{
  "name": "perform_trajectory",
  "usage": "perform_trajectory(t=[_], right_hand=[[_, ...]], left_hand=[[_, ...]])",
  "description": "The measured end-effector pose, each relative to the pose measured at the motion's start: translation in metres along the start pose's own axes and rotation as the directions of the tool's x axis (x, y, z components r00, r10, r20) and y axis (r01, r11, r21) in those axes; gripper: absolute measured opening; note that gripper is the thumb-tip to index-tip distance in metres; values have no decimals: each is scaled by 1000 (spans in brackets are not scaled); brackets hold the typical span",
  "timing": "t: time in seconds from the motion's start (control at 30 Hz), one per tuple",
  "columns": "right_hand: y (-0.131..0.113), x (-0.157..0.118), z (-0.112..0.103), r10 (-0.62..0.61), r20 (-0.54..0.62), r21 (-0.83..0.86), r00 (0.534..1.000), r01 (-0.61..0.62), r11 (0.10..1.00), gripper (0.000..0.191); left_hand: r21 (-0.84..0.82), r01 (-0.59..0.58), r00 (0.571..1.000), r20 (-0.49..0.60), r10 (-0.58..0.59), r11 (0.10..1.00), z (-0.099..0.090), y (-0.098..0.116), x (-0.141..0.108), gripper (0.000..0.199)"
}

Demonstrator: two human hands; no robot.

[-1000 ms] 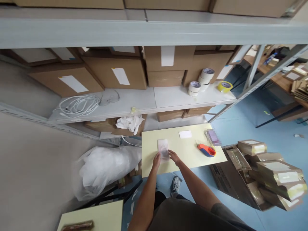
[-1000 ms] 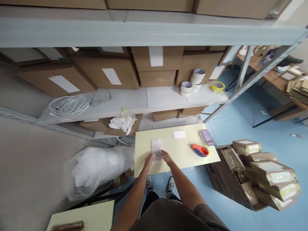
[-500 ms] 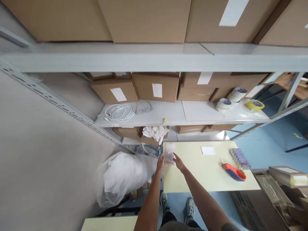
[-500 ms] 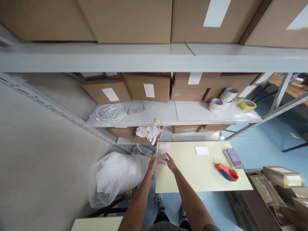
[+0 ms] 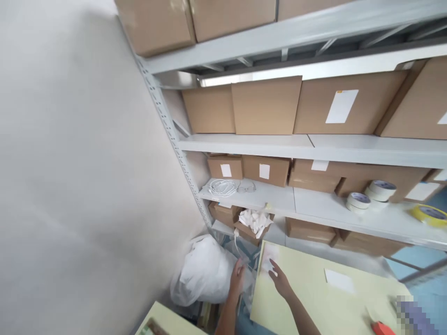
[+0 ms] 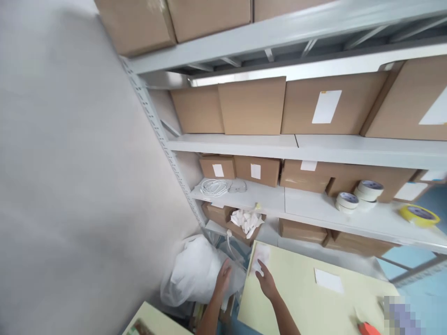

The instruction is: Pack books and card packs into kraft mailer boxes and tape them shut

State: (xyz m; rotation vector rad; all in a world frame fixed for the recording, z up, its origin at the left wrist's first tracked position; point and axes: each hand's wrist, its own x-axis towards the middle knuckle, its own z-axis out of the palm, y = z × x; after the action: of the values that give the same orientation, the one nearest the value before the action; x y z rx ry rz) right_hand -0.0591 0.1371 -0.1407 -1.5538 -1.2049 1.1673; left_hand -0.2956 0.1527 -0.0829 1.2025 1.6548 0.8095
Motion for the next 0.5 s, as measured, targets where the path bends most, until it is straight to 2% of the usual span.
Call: perform_trajectory(t=[0.1, 0.17, 0.23, 0.3, 0.33, 0.43, 0.5], right_hand=[[-23, -4, 2, -65, 57, 28, 996, 64, 998, 81], [-28, -11, 9, -112, 99, 55, 989, 107, 993, 77], [-25, -23, 20, -147, 154, 83, 977, 136, 987, 73], [-15, -39, 33, -178, 203, 115, 963, 157, 981, 69], [-10, -48, 40, -183, 228, 127, 956, 158, 979, 67], [1, -80, 64, -165, 309, 139, 937, 127, 982, 63], [-1, -104, 79, -176, 375, 141, 910, 131, 981, 64]], left_hand=[[84, -53, 995, -79, 60, 995, -19, 4, -31, 72], [184, -67, 985, -144, 94, 981, -29, -6, -52, 73], [240, -8, 971, -228, 65, 971, -37, -27, -74, 72], [235, 37, 944, -326, 43, 971, -43, -53, -98, 72], [218, 61, 941, -337, 17, 974, -46, -66, -112, 71], [190, 112, 908, -419, -23, 975, -54, -95, -163, 63], [221, 159, 882, -470, -38, 962, -61, -103, -203, 60]])
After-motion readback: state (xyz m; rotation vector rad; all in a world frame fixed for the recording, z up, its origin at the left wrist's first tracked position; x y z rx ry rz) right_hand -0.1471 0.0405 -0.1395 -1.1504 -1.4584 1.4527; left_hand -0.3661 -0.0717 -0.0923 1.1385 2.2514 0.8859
